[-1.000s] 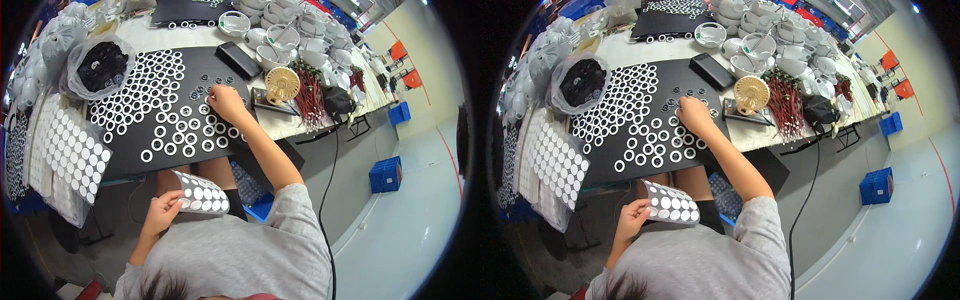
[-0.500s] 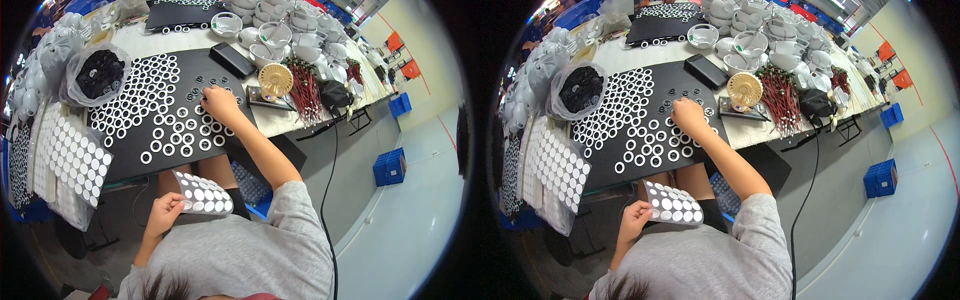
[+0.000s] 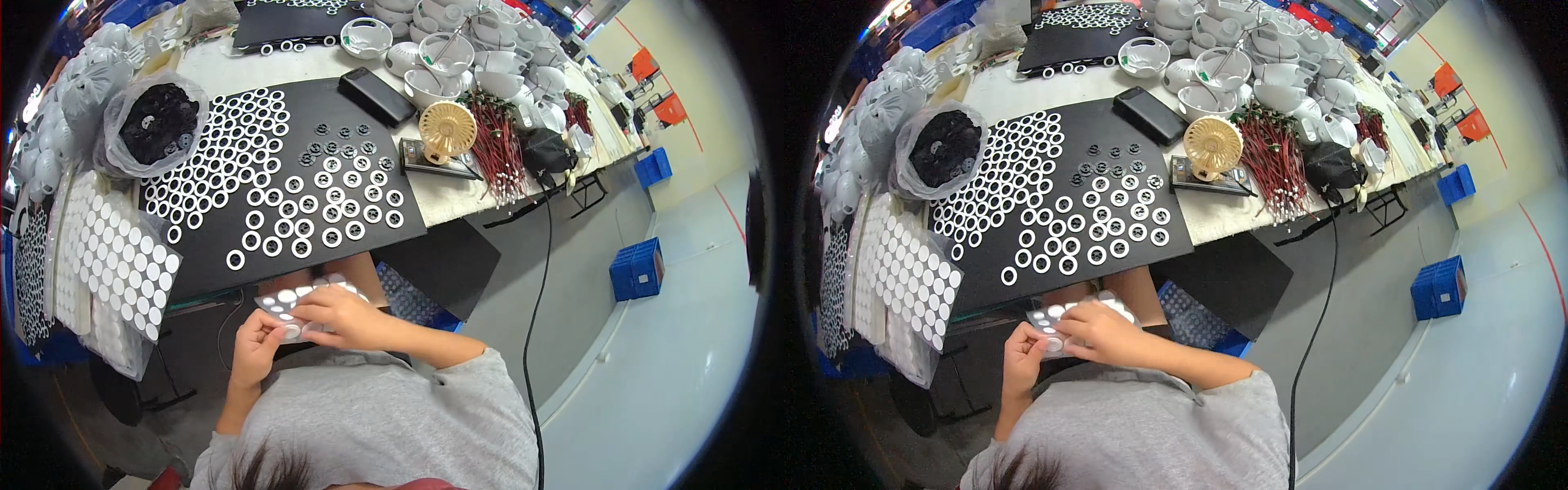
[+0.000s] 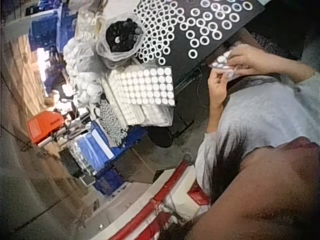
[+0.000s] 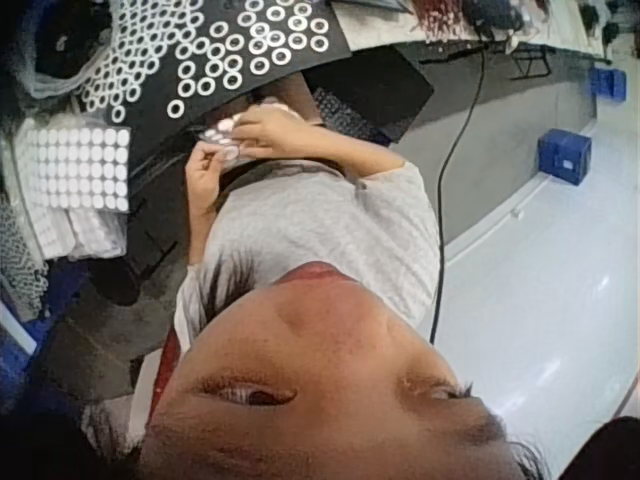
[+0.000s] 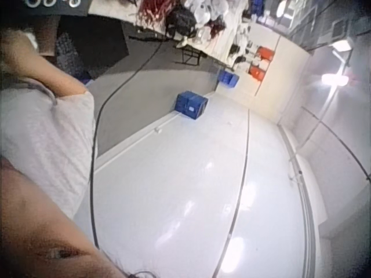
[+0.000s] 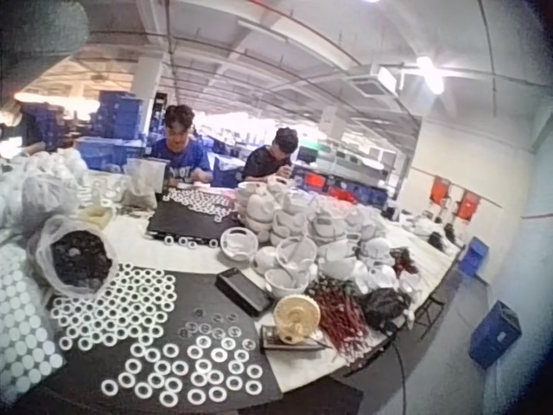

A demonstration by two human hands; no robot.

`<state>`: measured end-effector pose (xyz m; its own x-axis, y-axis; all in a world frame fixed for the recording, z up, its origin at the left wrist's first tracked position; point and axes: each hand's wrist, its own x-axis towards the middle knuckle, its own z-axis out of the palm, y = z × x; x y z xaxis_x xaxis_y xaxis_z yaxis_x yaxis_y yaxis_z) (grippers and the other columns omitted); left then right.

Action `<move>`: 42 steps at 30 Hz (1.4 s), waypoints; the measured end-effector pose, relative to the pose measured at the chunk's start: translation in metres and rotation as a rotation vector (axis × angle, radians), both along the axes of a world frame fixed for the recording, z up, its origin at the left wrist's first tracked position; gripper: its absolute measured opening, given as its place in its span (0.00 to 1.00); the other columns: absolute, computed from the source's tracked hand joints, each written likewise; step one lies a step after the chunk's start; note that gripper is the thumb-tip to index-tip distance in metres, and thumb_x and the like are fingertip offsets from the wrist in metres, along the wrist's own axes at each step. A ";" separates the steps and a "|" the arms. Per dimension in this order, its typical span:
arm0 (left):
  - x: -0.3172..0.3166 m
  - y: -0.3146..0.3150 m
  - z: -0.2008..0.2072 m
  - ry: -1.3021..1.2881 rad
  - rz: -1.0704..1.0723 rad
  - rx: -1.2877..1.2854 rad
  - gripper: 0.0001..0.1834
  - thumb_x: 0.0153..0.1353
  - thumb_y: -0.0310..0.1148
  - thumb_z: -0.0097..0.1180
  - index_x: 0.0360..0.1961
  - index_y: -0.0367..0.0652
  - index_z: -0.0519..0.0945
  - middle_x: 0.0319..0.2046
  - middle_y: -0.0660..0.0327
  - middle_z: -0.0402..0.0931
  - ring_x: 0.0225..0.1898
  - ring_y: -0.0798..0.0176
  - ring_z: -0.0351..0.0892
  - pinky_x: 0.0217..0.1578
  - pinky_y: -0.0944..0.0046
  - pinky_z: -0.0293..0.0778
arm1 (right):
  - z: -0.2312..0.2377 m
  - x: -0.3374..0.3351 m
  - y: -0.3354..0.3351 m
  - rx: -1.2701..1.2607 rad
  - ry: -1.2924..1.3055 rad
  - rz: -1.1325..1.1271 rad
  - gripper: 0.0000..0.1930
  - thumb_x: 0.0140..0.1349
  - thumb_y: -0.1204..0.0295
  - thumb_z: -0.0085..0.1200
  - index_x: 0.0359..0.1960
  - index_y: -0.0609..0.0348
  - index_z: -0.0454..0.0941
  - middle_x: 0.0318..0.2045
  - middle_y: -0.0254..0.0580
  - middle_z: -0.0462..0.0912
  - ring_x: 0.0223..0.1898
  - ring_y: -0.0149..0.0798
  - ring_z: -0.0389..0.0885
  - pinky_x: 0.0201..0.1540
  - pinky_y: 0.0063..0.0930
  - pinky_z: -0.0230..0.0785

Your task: The person sits at a workbench and repeatedly peels white circular stickers from a sheet to place them onto black circular components. They then pick up black components from a plastic bag and arrange them in rows on the table. The person continues to organize the components into neat lines.

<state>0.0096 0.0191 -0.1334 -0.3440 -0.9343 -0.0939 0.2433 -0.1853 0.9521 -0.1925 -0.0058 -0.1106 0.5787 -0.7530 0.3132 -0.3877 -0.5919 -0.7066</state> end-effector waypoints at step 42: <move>0.006 0.003 0.008 -0.474 -0.165 -0.203 0.24 0.56 0.23 0.47 0.55 0.35 0.58 0.24 0.59 0.78 0.25 0.73 0.75 0.28 0.73 0.68 | -0.023 0.018 0.009 0.079 -0.147 -0.004 0.06 0.50 0.71 0.55 0.27 0.60 0.77 0.25 0.43 0.78 0.28 0.44 0.77 0.29 0.33 0.70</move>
